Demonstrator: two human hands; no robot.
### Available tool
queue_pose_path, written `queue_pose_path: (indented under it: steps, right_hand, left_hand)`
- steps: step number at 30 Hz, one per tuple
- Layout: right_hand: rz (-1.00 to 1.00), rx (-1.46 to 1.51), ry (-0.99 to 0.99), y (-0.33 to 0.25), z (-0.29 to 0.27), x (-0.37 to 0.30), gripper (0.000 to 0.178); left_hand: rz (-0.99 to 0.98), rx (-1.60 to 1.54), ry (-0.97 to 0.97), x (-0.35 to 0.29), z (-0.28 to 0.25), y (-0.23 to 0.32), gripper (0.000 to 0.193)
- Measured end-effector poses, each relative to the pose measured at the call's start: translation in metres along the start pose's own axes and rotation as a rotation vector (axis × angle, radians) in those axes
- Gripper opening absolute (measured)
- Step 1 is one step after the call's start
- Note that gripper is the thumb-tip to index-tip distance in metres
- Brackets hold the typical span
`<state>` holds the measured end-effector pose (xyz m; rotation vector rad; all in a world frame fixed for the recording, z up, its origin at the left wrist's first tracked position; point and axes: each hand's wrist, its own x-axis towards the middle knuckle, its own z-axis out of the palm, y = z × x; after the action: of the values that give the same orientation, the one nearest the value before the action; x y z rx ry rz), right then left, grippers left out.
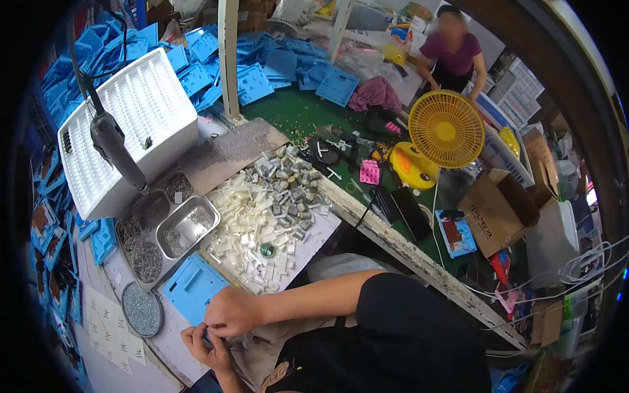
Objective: The person is assembling components of a blue plastic electronic device, involving soldering wires and placing internal parts.
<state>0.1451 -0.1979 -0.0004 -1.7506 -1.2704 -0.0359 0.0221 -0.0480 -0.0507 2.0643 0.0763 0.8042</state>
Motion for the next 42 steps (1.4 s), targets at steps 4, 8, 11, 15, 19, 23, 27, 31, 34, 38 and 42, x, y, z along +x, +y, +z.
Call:
queue_pose_path:
  steps: [4, 8, 11, 15, 19, 23, 27, 31, 34, 38, 42]
  right_hand:
    - [0.011, 0.169, -0.165, 0.001, -0.012, 0.009, 0.027]
    - [0.072, 0.050, -0.163, 0.008, -0.046, 0.020, 0.020]
    - [0.354, -0.035, -0.040, 0.017, -0.073, 0.035, 0.021]
    - [0.268, -0.120, -0.063, 0.027, -0.067, 0.076, 0.033]
    - [0.248, -0.146, -0.253, 0.034, -0.061, 0.081, 0.031]
    - [0.304, -0.112, -0.247, 0.038, -0.060, 0.077, 0.029]
    - [0.344, -0.028, -0.208, 0.039, -0.057, 0.080, 0.030]
    - [0.191, -0.075, -0.158, 0.048, -0.052, 0.071, 0.032]
    - [0.068, -0.086, -0.112, 0.050, -0.052, 0.067, 0.033]
    - [0.043, -0.085, -0.088, 0.052, -0.052, 0.067, 0.035]
    - [0.029, -0.077, -0.082, 0.053, -0.051, 0.065, 0.034]
  left_hand:
    - [-0.014, 0.138, 0.017, -0.002, -0.010, 0.008, 0.027]
    - [-0.145, 0.209, -0.040, 0.000, -0.022, 0.025, 0.034]
    - [-0.161, 0.125, -0.036, 0.008, -0.021, 0.030, 0.047]
    - [-0.222, 0.054, -0.051, 0.004, -0.027, 0.023, 0.058]
    - [-0.254, 0.027, -0.076, 0.004, -0.028, 0.031, 0.058]
    - [-0.223, 0.099, -0.143, 0.019, -0.035, 0.032, 0.057]
    - [-0.302, 0.066, -0.141, 0.039, -0.040, 0.026, 0.060]
    - [-0.401, 0.043, -0.047, 0.057, -0.038, 0.014, 0.060]
    - [-0.385, 0.046, 0.002, 0.065, -0.037, 0.012, 0.059]
    - [-0.341, 0.083, -0.025, 0.077, -0.032, 0.009, 0.060]
    - [-0.402, 0.069, -0.042, 0.076, -0.027, 0.008, 0.064]
